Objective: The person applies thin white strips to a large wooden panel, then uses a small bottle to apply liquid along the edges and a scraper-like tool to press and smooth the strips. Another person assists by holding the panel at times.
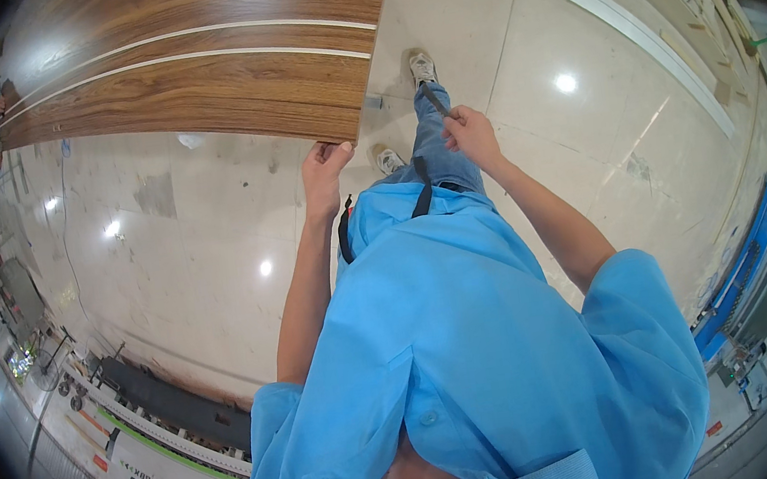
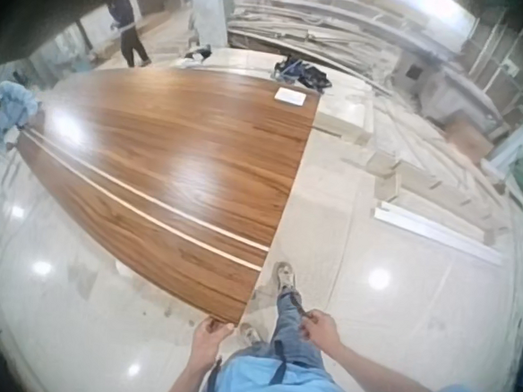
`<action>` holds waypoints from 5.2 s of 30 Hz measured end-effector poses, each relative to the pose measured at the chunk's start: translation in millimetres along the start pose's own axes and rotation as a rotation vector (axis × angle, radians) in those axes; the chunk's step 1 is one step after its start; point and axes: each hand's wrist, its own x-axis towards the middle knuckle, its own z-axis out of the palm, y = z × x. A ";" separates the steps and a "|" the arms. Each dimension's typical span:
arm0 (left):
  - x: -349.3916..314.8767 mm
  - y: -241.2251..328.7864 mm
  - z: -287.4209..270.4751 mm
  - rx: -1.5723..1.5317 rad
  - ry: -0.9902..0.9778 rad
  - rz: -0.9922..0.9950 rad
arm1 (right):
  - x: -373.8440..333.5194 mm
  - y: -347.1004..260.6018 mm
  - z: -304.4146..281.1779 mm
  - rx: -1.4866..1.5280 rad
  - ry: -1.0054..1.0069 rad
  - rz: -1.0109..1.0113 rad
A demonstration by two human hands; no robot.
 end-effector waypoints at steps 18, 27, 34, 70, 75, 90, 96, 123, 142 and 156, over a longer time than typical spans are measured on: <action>-1.9 -6.9 -0.7 0.127 -0.093 -0.070 | 1.0 -26.7 -39.2 0.387 0.179 -0.052; 0.0 89.9 46.2 0.632 -0.147 -0.676 | 57.2 -110.2 -146.7 0.444 -0.011 -0.070; 125.6 177.8 277.1 0.375 -0.199 -0.075 | 109.6 -262.8 -236.2 0.406 -0.294 -0.328; 903.4 291.1 657.2 -0.020 0.375 -0.372 | 1019.7 -453.9 -595.1 -0.540 0.040 0.072; 975.9 283.5 684.5 0.012 0.375 -0.425 | 1161.7 -439.3 -620.7 -0.503 0.220 -0.045; 839.4 207.1 680.4 -0.156 0.284 -0.600 | 1176.4 -417.2 -568.0 -0.567 0.215 -0.356; 760.6 241.1 664.9 -0.096 0.291 -0.437 | 1019.2 -410.6 -548.1 -0.738 0.013 -0.327; 54.4 100.2 156.2 0.124 1.387 0.180 | 260.9 -333.1 -319.2 -0.429 -0.496 -0.916; -48.1 11.4 45.9 0.096 0.566 -0.211 | -42.8 -74.7 -200.6 -0.192 -0.045 -0.383; -2.6 31.5 -7.4 0.295 0.062 -0.244 | -147.9 -72.6 -14.6 -0.418 -0.134 -0.460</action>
